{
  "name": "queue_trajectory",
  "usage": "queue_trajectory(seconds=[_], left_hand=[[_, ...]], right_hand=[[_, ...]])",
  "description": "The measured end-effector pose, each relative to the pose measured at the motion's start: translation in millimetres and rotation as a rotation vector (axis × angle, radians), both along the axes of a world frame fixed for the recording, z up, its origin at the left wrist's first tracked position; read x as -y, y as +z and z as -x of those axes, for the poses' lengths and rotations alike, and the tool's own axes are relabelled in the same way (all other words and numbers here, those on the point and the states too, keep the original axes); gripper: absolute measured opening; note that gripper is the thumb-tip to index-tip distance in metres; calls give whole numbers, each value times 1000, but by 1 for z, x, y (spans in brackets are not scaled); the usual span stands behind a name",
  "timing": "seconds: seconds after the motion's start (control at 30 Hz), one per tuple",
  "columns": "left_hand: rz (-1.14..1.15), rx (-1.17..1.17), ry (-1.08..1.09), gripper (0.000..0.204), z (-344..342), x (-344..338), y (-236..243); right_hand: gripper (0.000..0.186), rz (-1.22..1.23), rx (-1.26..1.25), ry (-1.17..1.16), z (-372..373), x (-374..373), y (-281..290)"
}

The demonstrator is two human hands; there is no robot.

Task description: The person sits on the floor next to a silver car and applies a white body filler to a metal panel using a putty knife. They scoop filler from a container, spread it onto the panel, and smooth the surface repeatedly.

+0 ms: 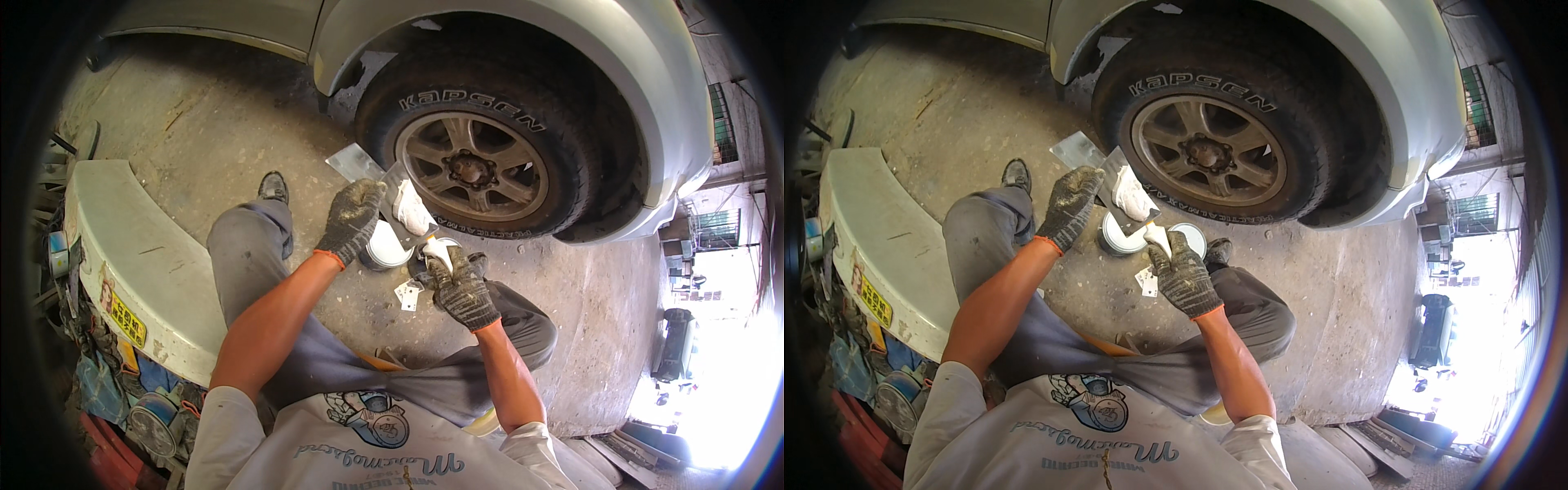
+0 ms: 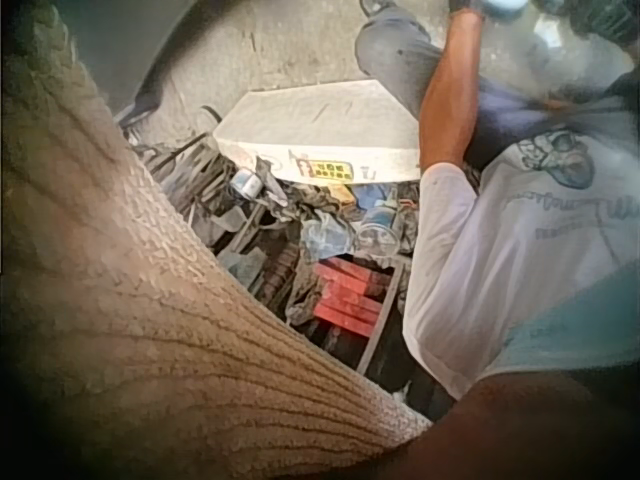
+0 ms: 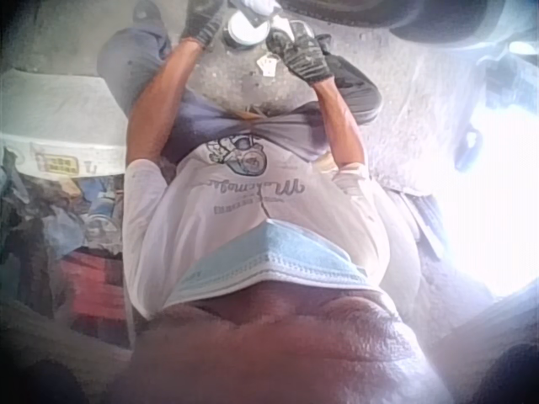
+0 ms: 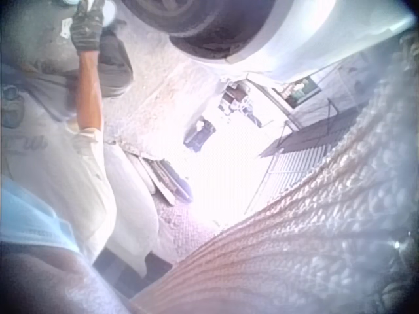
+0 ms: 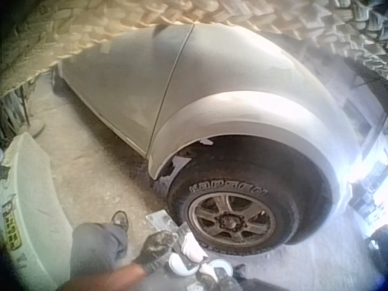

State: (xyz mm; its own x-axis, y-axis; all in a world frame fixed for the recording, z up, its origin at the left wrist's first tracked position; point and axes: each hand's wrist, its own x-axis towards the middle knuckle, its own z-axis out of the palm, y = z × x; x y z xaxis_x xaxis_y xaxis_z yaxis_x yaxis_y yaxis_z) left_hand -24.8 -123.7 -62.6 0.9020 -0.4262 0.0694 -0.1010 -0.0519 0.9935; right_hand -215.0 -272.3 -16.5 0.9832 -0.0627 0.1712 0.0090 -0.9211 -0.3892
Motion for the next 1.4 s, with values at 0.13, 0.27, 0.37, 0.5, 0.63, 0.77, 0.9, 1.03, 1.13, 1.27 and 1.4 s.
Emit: queue_trajectory(seconds=[0.13, 0.27, 0.37, 0.5, 0.63, 0.77, 0.9, 1.03, 1.13, 1.27, 1.4], left_hand=[[-26, 30, -12, 24, 0, 1, -2], [-52, 17, -5, 24, 1, 2, -2], [-58, -9, 12, 24, 5, 3, -1], [-108, 18, 20, 24, 8, 4, 1], [-105, 39, 46, 29, 7, 5, -1], [-112, 91, 48, 24, 7, 6, -3], [17, 1, 41, 28, 10, 7, -2], [-1, 1, 68, 28, 13, 10, 0], [-16, -5, 45, 27, 15, 10, 3], [-55, 28, 52, 27, 16, 9, 6], [-104, 28, 44, 28, 16, 9, 9]], right_hand=[[28, 313, 155, 132, 1, 3, -3], [28, 174, 135, 79, 0, 6, -5], [27, 174, 152, 76, -3, 7, -5], [25, 138, 116, 68, -7, 6, -4], [26, 333, 169, 91, -4, 7, -7], [29, 388, 210, 94, -1, 8, -12], [26, -124, 44, -131, -6, 7, -13], [30, -205, -10, -241, -17, 2, -5], [31, 64, -182, -471, -23, -2, 4], [30, 119, -93, -400, -29, -4, 11], [27, 130, -83, -350, -32, -3, 9]])
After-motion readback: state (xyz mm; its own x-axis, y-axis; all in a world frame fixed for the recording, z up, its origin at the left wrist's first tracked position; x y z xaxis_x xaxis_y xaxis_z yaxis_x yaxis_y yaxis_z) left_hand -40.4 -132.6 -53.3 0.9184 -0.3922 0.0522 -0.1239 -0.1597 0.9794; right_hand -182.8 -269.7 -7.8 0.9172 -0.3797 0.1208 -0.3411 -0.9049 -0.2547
